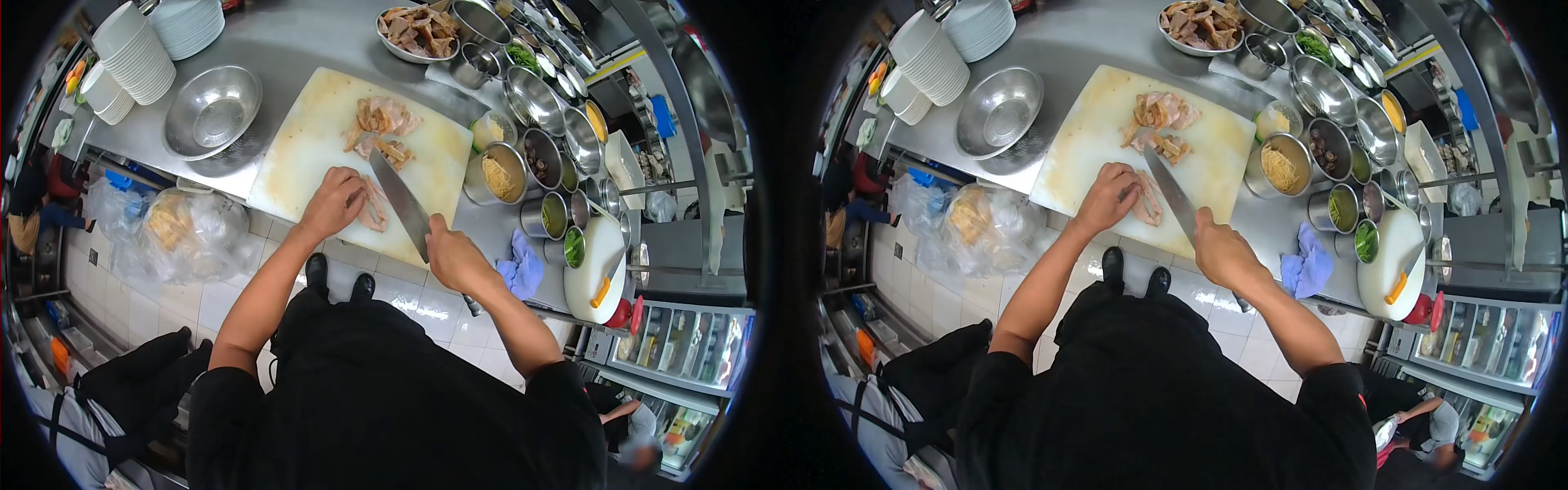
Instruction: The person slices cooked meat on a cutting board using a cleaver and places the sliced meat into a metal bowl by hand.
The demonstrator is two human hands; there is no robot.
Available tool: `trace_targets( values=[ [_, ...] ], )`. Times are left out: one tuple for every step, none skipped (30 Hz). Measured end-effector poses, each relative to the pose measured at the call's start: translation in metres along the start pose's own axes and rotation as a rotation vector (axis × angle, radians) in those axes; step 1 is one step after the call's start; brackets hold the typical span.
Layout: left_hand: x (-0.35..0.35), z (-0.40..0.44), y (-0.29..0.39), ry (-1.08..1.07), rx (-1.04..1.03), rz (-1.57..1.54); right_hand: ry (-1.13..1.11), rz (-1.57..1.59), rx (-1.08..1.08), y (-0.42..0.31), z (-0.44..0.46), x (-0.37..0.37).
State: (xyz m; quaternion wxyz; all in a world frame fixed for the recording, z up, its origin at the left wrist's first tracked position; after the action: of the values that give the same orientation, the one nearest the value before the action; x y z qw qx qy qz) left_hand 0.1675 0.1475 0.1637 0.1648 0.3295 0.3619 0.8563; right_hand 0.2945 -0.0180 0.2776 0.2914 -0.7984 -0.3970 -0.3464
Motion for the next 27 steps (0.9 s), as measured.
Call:
trace_targets(
  values=[
    [-0.001,-0.001,0.000,-0.002,0.004,-0.001,-0.009,-0.010,-0.005,-0.001,-0.003,0.001],
    [-0.003,0.001,-0.001,-0.024,-0.012,-0.001,-0.010,-0.010,-0.004,-0.003,-0.006,0.005],
    [-0.005,0.002,-0.002,-0.047,-0.028,-0.002,-0.040,-0.024,-0.002,-0.005,-0.008,0.006],
    [-0.005,0.002,-0.003,-0.049,-0.027,-0.004,-0.070,-0.038,-0.001,-0.006,-0.009,0.005],
    [-0.007,0.002,-0.004,-0.055,-0.020,0.005,-0.072,-0.037,-0.004,-0.006,-0.008,0.004],
    [-0.008,0.003,-0.005,-0.060,-0.012,0.013,-0.099,-0.047,0.010,-0.007,-0.005,0.001],
    [-0.008,0.003,-0.005,-0.059,-0.011,0.011,-0.126,-0.058,0.024,-0.008,-0.003,-0.001],
    [-0.008,0.003,-0.006,-0.059,-0.012,-0.002,-0.130,-0.060,0.023,-0.007,-0.002,0.000],
    [-0.008,0.003,-0.006,-0.059,-0.012,-0.013,-0.128,-0.086,0.044,-0.007,0.000,0.001],
    [-0.007,0.003,-0.006,-0.058,-0.008,-0.015,-0.128,-0.111,0.065,-0.007,0.001,0.001],
    [-0.008,0.003,-0.006,-0.065,-0.003,-0.009,-0.132,-0.112,0.065,-0.005,0.004,0.001],
    [-0.008,0.004,-0.006,-0.071,0.001,-0.002,-0.127,-0.109,0.095,-0.003,0.009,-0.001],
    [-0.008,0.004,-0.006,-0.071,0.006,-0.005,-0.124,-0.106,0.126,-0.001,0.013,-0.005],
    [-0.008,0.005,-0.006,-0.076,0.014,0.001,-0.128,-0.106,0.125,0.000,0.017,-0.010],
    [-0.009,0.004,-0.007,-0.078,0.022,0.009,-0.093,-0.086,0.124,0.000,0.022,-0.014],
    [-0.010,0.003,-0.007,-0.073,0.027,0.010,-0.056,-0.067,0.124,0.000,0.025,-0.019],
    [-0.010,0.004,-0.007,-0.070,0.024,0.013,-0.055,-0.070,0.130,0.001,0.027,-0.028],
    [-0.009,0.004,-0.007,-0.067,0.018,0.019,-0.014,-0.052,0.112,0.000,0.026,-0.034],
    [-0.009,0.006,-0.008,-0.061,0.016,0.027,0.028,-0.035,0.094,0.001,0.025,-0.036],
    [-0.010,0.004,-0.007,-0.067,0.012,0.037,0.063,-0.010,0.125,0.002,0.025,-0.036],
    [-0.010,0.004,-0.005,-0.074,0.004,0.050,0.067,-0.003,0.128,0.002,0.026,-0.033],
    [-0.008,0.005,-0.004,-0.078,-0.005,0.060,0.077,-0.032,0.151,-0.001,0.028,-0.030],
    [-0.008,0.004,-0.002,-0.107,0.004,0.072,0.082,-0.061,0.171,-0.003,0.027,-0.030],
    [-0.009,0.004,-0.001,-0.131,0.013,0.084,0.089,-0.058,0.173,-0.003,0.026,-0.034],
    [-0.008,0.001,0.002,-0.133,0.007,0.087,0.123,-0.017,0.154,0.000,0.026,-0.041],
    [-0.006,0.000,0.001,-0.120,0.055,0.077,0.161,0.022,0.137,0.001,0.026,-0.043],
    [-0.003,-0.002,0.000,-0.102,0.106,0.066,0.167,0.019,0.141,0.004,0.026,-0.041]
  ],
)
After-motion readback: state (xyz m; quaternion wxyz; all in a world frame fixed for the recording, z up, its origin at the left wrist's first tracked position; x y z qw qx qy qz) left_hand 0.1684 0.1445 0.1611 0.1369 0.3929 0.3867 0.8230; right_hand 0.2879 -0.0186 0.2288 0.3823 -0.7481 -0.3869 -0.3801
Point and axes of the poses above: each hand's wrist, its own z-axis towards the middle knuckle, its own x-axis out of the back of the hand, y = z × x, the point moved 5 cm from there along z, towards the middle knuckle, and after that the axes turned 6 degrees about -z, right-handed, at the moved point
